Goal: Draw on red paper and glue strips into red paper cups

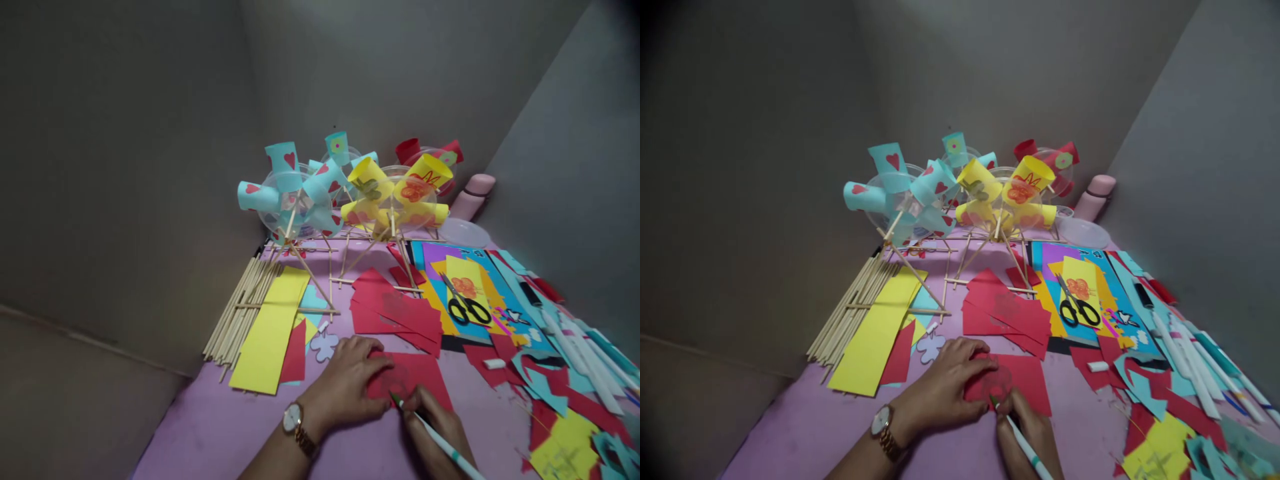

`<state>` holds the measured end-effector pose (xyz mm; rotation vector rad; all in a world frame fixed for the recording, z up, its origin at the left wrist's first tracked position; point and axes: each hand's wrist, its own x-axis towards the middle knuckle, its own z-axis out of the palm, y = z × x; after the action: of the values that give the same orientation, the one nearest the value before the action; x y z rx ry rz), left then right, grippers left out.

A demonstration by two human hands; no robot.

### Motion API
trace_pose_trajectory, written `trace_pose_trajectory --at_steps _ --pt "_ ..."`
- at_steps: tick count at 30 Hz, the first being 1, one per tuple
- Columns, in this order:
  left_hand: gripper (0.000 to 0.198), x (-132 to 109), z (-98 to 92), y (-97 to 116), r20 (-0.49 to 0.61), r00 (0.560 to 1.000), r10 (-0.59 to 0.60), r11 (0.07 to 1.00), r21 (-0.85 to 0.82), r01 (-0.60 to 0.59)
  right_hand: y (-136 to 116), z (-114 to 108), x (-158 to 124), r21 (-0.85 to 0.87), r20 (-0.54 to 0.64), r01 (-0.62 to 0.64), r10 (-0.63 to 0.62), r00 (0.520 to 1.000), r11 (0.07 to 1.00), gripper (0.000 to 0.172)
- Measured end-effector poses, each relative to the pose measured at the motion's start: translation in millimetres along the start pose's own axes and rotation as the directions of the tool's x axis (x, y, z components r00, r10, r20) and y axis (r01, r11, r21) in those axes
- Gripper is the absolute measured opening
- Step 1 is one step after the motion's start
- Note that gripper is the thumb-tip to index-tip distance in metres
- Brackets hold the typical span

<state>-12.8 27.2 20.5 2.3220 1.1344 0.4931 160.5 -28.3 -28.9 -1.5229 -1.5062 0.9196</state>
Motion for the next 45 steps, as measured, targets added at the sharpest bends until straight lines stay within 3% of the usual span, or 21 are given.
trace_pose_trajectory --at_steps 3,16,21,28,45 --pt "0.047 0 0.9 -1 -0.002 1.000 0.000 1.000 0.004 0.000 -3 3 -1 0.021 -0.059 -0.033 0.034 0.998 0.999 0.016" --pt "0.049 2 -0.9 -6 0.014 0.999 -0.029 0.998 -0.049 0.030 -7 10 6 0.052 -0.087 -0.009 0.013 0.996 0.999 0.011" --pt "0.049 7 5.3 -12 -0.009 1.000 -0.008 1.000 -0.027 0.007 -10 5 9 0.036 -0.053 0.036 -0.034 0.998 0.999 0.008" --pt "0.052 6 6.7 -13 0.013 1.000 -0.021 1.000 -0.012 0.021 -10 -3 11 0.043 -0.133 0.023 -0.017 0.991 0.999 0.008" --pt "0.053 8 11.0 -18 -0.002 1.000 -0.018 1.000 0.016 0.018 -9 0 15 -0.124 -0.050 0.102 -0.109 0.993 0.987 0.008"
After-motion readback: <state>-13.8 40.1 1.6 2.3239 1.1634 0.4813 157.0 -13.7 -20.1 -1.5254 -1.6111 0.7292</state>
